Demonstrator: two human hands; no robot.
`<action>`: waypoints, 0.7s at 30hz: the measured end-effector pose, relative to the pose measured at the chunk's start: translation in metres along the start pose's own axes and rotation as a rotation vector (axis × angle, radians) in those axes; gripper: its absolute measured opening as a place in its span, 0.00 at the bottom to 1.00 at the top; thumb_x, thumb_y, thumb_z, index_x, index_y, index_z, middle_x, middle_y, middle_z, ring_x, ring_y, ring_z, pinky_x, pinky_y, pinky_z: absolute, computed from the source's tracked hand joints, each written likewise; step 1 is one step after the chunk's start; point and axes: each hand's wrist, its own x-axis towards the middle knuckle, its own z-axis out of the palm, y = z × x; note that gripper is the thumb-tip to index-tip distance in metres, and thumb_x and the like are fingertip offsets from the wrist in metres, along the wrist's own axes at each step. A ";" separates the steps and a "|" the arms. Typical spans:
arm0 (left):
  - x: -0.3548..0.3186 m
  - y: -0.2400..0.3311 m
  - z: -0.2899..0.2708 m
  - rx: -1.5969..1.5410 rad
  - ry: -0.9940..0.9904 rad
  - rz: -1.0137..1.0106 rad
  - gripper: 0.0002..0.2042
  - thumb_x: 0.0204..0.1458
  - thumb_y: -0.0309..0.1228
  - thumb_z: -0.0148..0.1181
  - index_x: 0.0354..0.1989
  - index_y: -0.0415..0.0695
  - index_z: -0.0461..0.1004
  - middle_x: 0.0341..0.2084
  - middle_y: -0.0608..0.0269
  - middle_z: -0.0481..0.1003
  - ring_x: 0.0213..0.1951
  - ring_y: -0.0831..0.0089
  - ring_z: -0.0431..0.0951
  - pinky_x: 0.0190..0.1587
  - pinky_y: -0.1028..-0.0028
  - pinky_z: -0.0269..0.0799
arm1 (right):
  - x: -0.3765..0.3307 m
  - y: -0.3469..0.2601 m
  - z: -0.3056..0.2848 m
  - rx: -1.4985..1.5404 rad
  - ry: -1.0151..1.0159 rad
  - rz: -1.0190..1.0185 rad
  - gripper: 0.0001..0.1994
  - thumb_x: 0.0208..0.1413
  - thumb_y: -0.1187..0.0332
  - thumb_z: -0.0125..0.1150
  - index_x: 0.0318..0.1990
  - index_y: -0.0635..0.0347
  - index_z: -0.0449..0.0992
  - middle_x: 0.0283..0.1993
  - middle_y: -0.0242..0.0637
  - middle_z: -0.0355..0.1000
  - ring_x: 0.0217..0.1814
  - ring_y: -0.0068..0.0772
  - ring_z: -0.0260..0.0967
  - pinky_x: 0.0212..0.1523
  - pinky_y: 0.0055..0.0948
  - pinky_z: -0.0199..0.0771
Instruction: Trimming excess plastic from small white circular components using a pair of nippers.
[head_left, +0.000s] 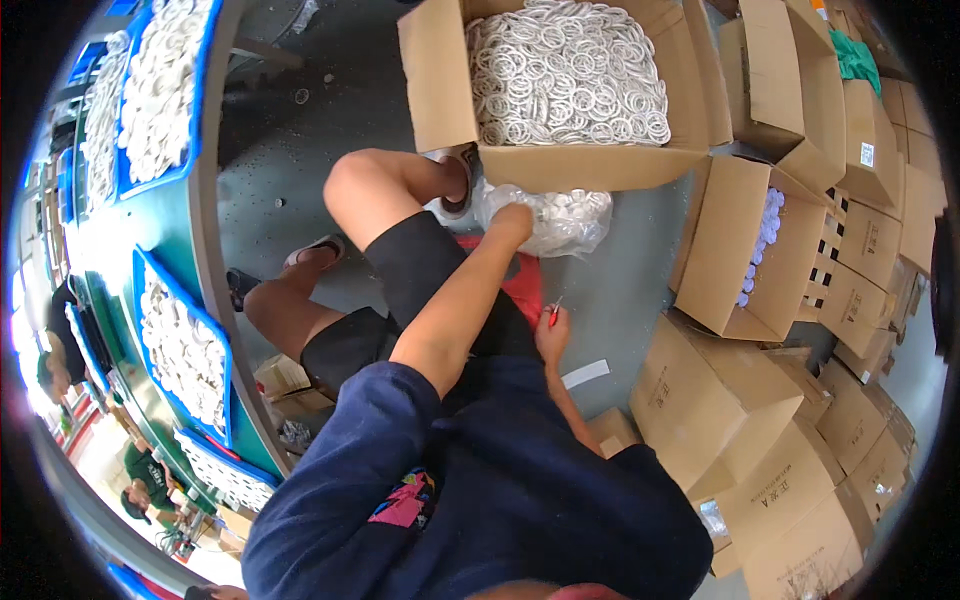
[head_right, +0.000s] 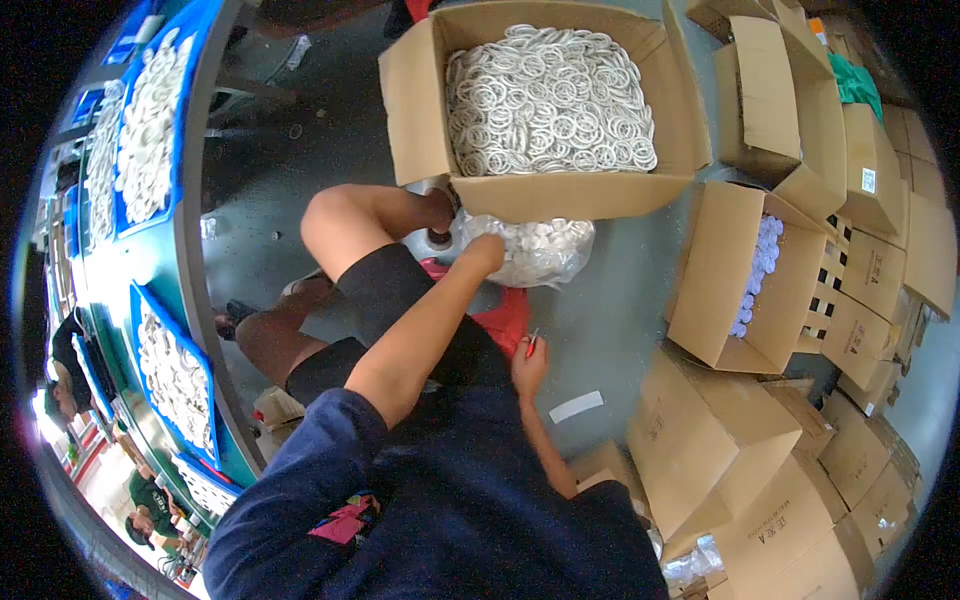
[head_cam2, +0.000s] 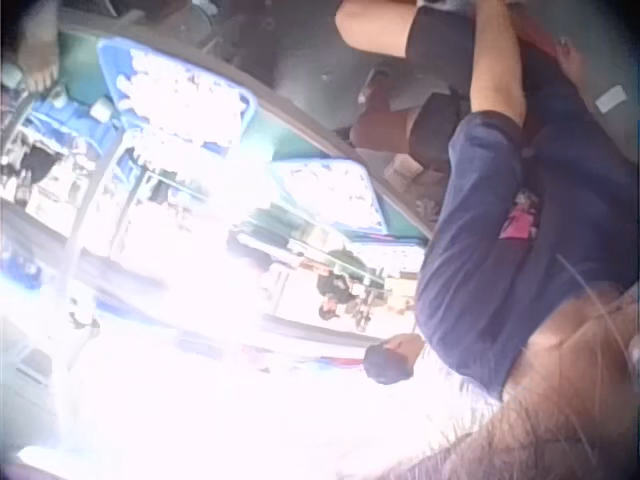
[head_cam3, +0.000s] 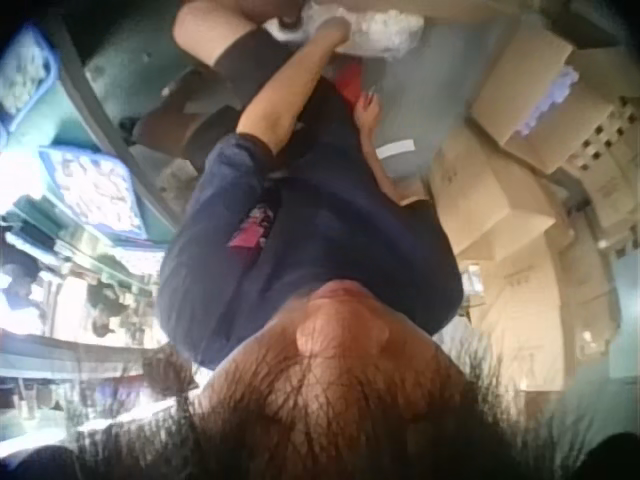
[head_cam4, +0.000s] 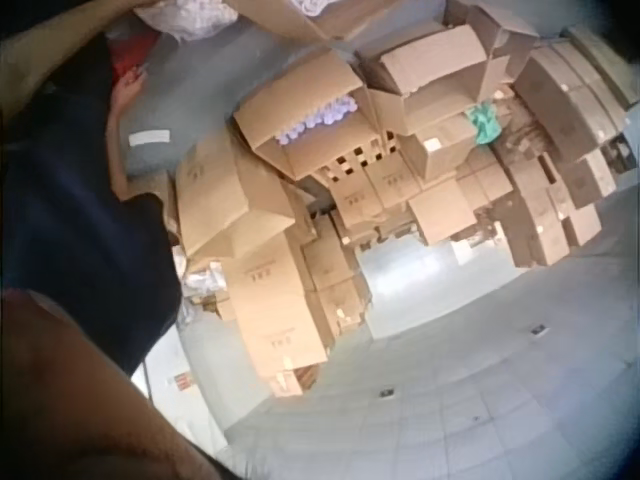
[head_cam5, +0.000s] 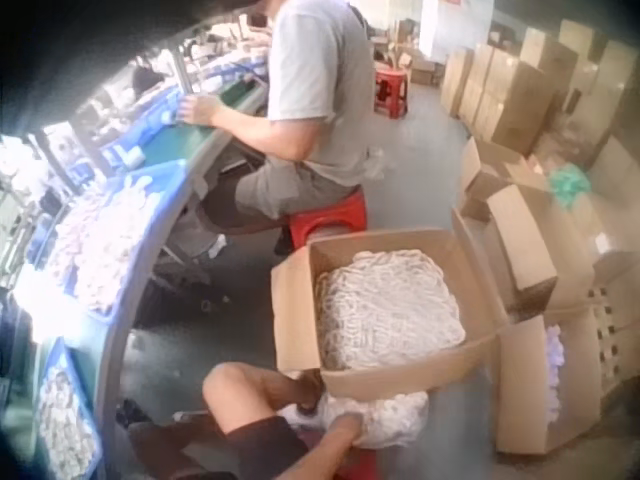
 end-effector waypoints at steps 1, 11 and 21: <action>0.008 -0.015 0.020 -0.033 0.000 -0.092 0.15 0.55 0.30 0.52 0.47 0.40 0.79 0.51 0.42 0.75 0.52 0.51 0.78 0.53 0.57 0.74 | 0.002 -0.010 0.002 0.005 -0.011 -0.007 0.09 0.60 0.67 0.53 0.40 0.66 0.73 0.38 0.53 0.73 0.43 0.57 0.71 0.44 0.45 0.69; 0.043 -0.013 0.044 -0.045 0.169 -0.145 0.28 0.53 0.34 0.60 0.62 0.42 0.61 0.60 0.42 0.66 0.61 0.48 0.69 0.62 0.60 0.67 | 0.028 -0.028 0.008 -0.063 -0.129 -0.019 0.10 0.58 0.69 0.54 0.41 0.68 0.70 0.38 0.55 0.68 0.44 0.60 0.66 0.45 0.49 0.66; 0.090 -0.026 0.108 -0.197 0.090 -0.100 0.31 0.48 0.39 0.66 0.61 0.45 0.63 0.60 0.47 0.67 0.64 0.57 0.65 0.67 0.59 0.58 | 0.027 -0.011 -0.002 -0.182 -0.140 0.077 0.10 0.61 0.69 0.53 0.43 0.67 0.74 0.40 0.52 0.71 0.44 0.55 0.70 0.48 0.43 0.69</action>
